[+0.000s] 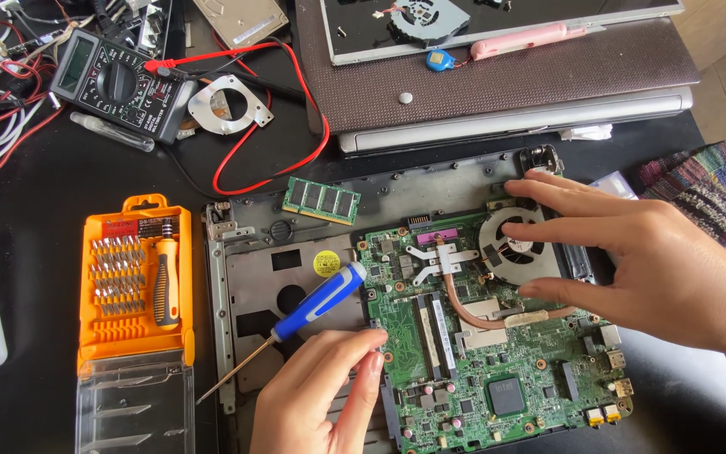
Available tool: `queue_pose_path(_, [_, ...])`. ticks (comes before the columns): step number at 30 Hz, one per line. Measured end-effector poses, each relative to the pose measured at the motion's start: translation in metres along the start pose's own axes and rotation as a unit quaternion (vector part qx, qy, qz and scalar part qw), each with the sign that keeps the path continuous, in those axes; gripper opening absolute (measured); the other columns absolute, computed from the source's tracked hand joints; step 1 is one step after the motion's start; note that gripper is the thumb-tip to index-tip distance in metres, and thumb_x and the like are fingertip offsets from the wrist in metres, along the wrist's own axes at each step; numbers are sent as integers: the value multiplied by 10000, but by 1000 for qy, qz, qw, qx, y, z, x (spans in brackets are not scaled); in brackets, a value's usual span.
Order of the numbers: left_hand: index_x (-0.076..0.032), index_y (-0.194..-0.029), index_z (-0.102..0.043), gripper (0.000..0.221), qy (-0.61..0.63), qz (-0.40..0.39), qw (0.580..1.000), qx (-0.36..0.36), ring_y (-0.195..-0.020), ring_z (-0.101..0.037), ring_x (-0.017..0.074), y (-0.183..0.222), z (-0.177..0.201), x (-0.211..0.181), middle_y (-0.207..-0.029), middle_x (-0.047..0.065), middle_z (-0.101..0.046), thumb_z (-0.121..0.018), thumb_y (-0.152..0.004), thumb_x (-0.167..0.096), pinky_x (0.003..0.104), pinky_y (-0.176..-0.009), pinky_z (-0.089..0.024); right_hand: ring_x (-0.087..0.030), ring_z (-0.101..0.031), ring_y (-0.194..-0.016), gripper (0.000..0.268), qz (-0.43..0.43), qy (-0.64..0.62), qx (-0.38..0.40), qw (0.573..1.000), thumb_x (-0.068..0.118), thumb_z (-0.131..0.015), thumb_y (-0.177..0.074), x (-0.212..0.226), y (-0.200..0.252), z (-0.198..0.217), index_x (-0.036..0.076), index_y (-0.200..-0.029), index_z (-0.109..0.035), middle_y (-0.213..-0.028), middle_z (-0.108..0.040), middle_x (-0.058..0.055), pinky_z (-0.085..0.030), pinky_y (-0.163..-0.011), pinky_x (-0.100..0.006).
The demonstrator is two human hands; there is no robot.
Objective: Installing and securing a cooling fan onto a laptop motherboard using a screwdriver.
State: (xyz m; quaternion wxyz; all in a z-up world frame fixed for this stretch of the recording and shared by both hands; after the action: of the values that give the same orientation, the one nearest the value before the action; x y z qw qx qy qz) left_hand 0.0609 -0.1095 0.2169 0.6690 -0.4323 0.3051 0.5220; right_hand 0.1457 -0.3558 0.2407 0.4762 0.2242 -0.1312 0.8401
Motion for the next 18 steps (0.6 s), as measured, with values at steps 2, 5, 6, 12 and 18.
queue_pose_path(2, [-77, -1030, -763, 182, -2, 7, 1000, 4, -764, -739, 112, 0, 0, 1, -926, 9, -773, -614, -967, -164, 229, -707, -597, -305, -448, -1493, 576, -1, -1, -10, 1000, 230, -869, -679, 2, -1, -1, 160, -1238, -753, -1534, -569, -108, -386, -1179, -474])
queue_pose_path(5, [-86, -1030, -769, 186, -8, 18, 1000, 10, -762, -740, 109, 0, -1, 2, -921, 1, -777, -618, -968, -175, 234, -699, -601, -307, -435, -1497, 540, -3, 12, -8, 1000, 231, -856, -699, 2, -2, -4, 143, -1222, -757, -1545, -553, -109, -378, -1179, -476])
queue_pose_path(6, [-92, -1029, -773, 188, -12, 21, 1000, 11, -758, -741, 105, 1, -1, 3, -919, -4, -779, -621, -967, -182, 235, -693, -605, -307, -412, -1506, 528, -3, 25, 2, 1000, 247, -841, -723, 1, -2, -7, 137, -1231, -750, -1575, -520, -108, -361, -1176, -482])
queue_pose_path(12, [-88, -1026, -767, 177, -11, 7, 1000, 9, -763, -735, 109, 1, 0, 1, -926, 0, -770, -624, -966, -174, 239, -706, -591, -317, -481, -1458, 541, -21, 20, 0, 1000, 295, -888, -685, -5, -2, -5, 175, -1202, -784, -1508, -593, -108, -395, -1142, -478])
queue_pose_path(18, [-103, -1048, -768, 186, -29, -11, 999, 22, -765, -726, 107, 0, -4, -1, -948, -16, -758, -619, -969, -181, 241, -720, -578, -295, -530, -1401, 458, -26, 21, 18, 999, 338, -918, -668, -2, -10, 0, 214, -1103, -842, -1497, -608, -78, -452, -1055, -463])
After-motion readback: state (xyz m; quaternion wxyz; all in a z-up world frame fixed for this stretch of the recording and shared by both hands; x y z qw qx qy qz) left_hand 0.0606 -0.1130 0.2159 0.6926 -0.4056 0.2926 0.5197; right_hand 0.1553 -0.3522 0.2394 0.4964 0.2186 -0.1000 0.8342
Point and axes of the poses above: each hand's wrist, its own y-axis away from the middle knuckle, its own z-axis out of the back of the hand, x = y × z, the point moved 9 cm from there along -y, towards the middle knuckle
